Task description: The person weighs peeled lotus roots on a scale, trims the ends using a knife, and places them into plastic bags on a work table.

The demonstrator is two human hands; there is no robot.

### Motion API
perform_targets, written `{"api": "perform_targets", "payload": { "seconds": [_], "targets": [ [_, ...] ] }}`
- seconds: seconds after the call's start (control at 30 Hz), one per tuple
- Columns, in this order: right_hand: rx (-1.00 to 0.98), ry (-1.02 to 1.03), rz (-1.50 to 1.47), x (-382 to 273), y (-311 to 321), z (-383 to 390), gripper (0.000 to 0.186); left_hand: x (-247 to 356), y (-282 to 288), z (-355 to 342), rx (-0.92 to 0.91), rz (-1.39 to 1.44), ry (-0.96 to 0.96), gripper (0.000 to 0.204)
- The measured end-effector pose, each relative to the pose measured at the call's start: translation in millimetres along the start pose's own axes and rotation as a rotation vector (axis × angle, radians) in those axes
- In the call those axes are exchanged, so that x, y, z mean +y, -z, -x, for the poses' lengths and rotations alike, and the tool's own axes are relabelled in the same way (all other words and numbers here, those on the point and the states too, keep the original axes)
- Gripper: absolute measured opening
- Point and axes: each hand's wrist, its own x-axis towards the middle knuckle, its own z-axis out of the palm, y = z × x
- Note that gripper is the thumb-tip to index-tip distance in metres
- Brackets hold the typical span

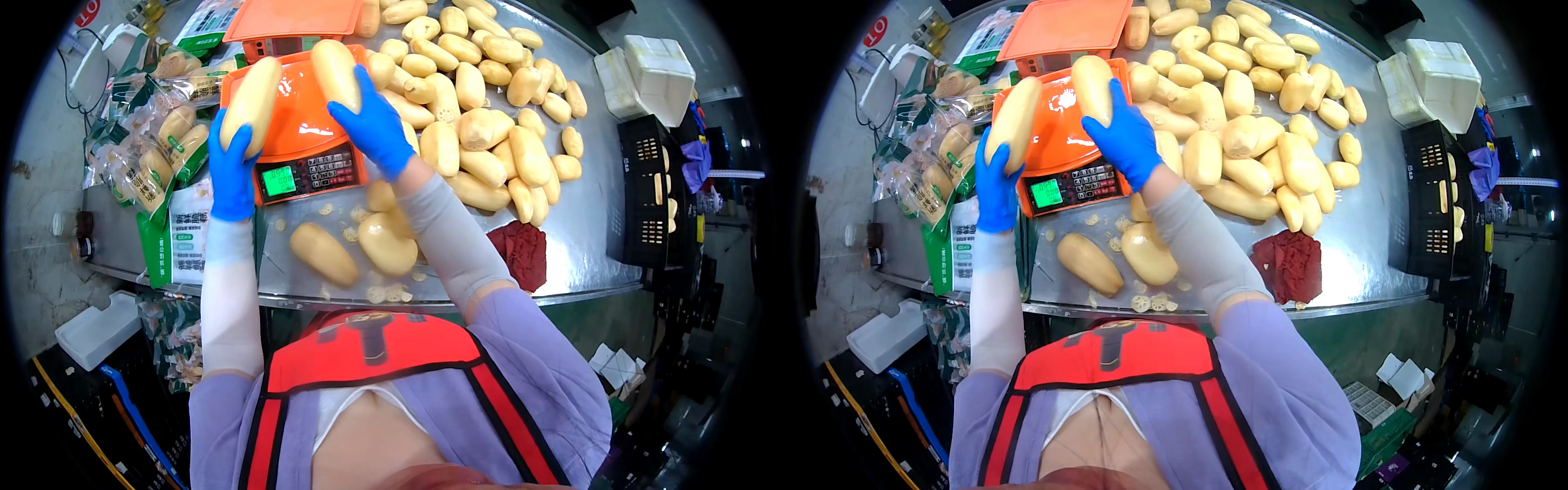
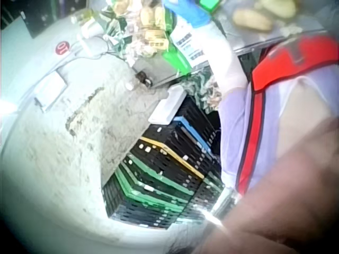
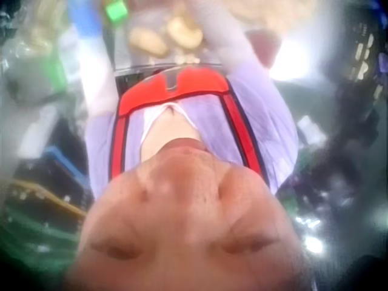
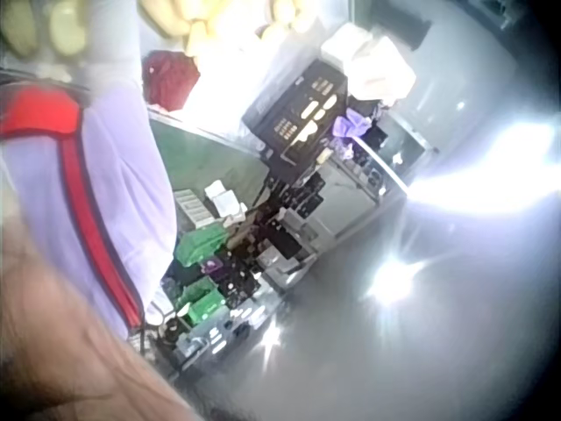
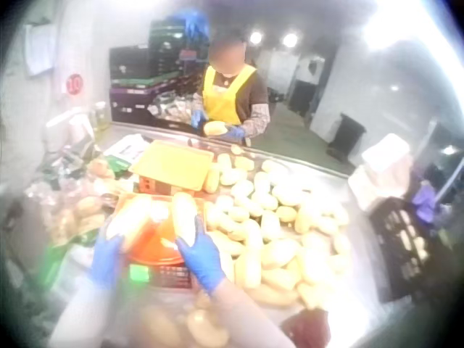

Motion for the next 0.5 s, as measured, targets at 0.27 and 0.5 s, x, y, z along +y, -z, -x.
{"api": "perform_targets", "payload": {
  "seconds": [0.27, 0.5],
  "targets": [
    [0.198, 0.356, 0.474, 21.6, -29.7, -13.8, 0.071, -17.8, 78.0, 89.4, -0.155, 0.387, 0.245, 0.073],
    [-0.96, -0.079, -0.743, -56.5, -12.7, 80.3, 0.068, -23.9, 139.8, 117.3, -0.286, 0.567, 0.617, 0.07]
  ]
}}
